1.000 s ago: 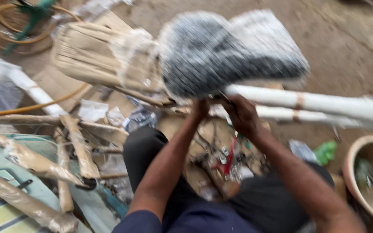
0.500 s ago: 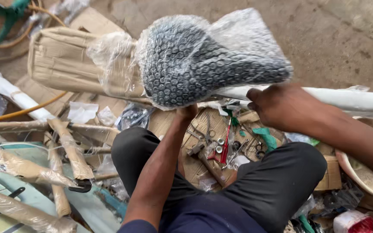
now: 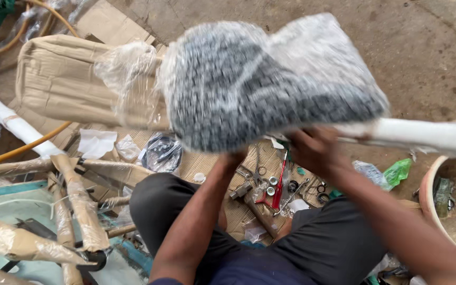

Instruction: The person is assembling a bicycle frame while sitting on the floor. They remove bubble wrap and cardboard from the frame and seat, then use a wrench to tighten bolts on the seat post and handlebar stem.

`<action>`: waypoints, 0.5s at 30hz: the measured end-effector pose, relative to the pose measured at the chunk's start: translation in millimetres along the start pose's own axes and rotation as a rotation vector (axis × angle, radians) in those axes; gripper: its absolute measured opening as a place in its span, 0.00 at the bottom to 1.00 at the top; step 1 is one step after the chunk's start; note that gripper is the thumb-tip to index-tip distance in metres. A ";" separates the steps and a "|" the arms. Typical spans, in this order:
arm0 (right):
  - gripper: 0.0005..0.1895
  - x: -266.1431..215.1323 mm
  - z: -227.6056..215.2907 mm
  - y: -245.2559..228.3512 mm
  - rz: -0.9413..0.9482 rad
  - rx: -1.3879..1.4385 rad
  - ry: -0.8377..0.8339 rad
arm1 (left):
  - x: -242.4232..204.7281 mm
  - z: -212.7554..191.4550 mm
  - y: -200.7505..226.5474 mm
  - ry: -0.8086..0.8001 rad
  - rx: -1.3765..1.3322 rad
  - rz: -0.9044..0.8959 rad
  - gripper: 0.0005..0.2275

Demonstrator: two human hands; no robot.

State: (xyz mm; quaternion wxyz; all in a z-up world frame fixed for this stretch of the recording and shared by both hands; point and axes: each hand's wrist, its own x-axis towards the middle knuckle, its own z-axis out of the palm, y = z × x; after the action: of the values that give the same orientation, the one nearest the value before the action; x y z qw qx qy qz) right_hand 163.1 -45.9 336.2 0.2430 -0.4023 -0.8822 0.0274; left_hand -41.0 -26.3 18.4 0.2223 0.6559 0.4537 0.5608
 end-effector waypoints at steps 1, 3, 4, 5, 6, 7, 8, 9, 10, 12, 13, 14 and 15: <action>0.13 8.7 31.3 -2.8 -0.050 0.065 0.273 | 1.4 -2.2 7.5 0.023 -0.020 0.017 0.16; 0.16 12.2 38.8 -0.2 -0.057 0.025 0.383 | 28.8 -7.5 8.7 0.059 -0.046 0.109 0.17; 0.18 9.7 34.5 -2.8 -0.036 0.060 0.308 | 31.3 -9.1 11.5 0.069 -0.067 0.129 0.17; 0.19 10.1 28.5 -6.3 -0.014 0.097 0.234 | 38.0 -8.3 9.9 0.070 -0.132 0.120 0.17; 0.21 9.6 19.0 -12.9 -0.003 0.147 0.151 | 39.9 -6.5 9.7 0.076 -0.356 0.022 0.17; 0.20 1.0 3.2 -27.5 0.151 0.270 0.002 | 44.8 -3.6 7.6 0.140 -0.930 -0.179 0.09; 0.18 -4.4 -15.7 -44.0 0.290 0.389 -0.144 | 50.1 -2.1 5.6 0.141 -0.849 -0.103 0.10; 0.17 -1.5 -33.6 -58.5 0.427 0.507 -0.293 | 54.8 -1.5 3.0 0.142 -0.767 -0.029 0.11; 0.19 -0.2 -58.7 -67.8 0.575 0.422 -0.501 | 43.5 -4.1 4.5 0.148 -0.679 0.025 0.12; 0.24 15.5 -113.6 -81.3 0.557 0.241 -0.656 | 35.1 -17.4 1.4 0.099 -0.219 0.065 0.13; 0.27 28.3 -140.5 -87.5 0.394 0.156 -0.606 | 40.5 -21.7 -0.3 0.073 0.010 0.093 0.14; 0.24 42.3 -160.2 -96.2 0.463 0.043 -0.740 | 43.5 -20.4 2.4 0.061 -0.214 0.056 0.12; 0.21 54.7 -179.8 -102.8 0.535 -0.071 -0.870 | 44.9 -19.8 7.8 0.046 -0.438 0.017 0.10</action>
State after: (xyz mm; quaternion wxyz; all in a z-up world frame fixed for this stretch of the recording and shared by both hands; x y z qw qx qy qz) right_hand 142.1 -102.2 541.8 -0.1760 -0.5732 -0.7684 0.2236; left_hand -58.7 3.5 54.0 0.3445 0.5828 0.3202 0.6627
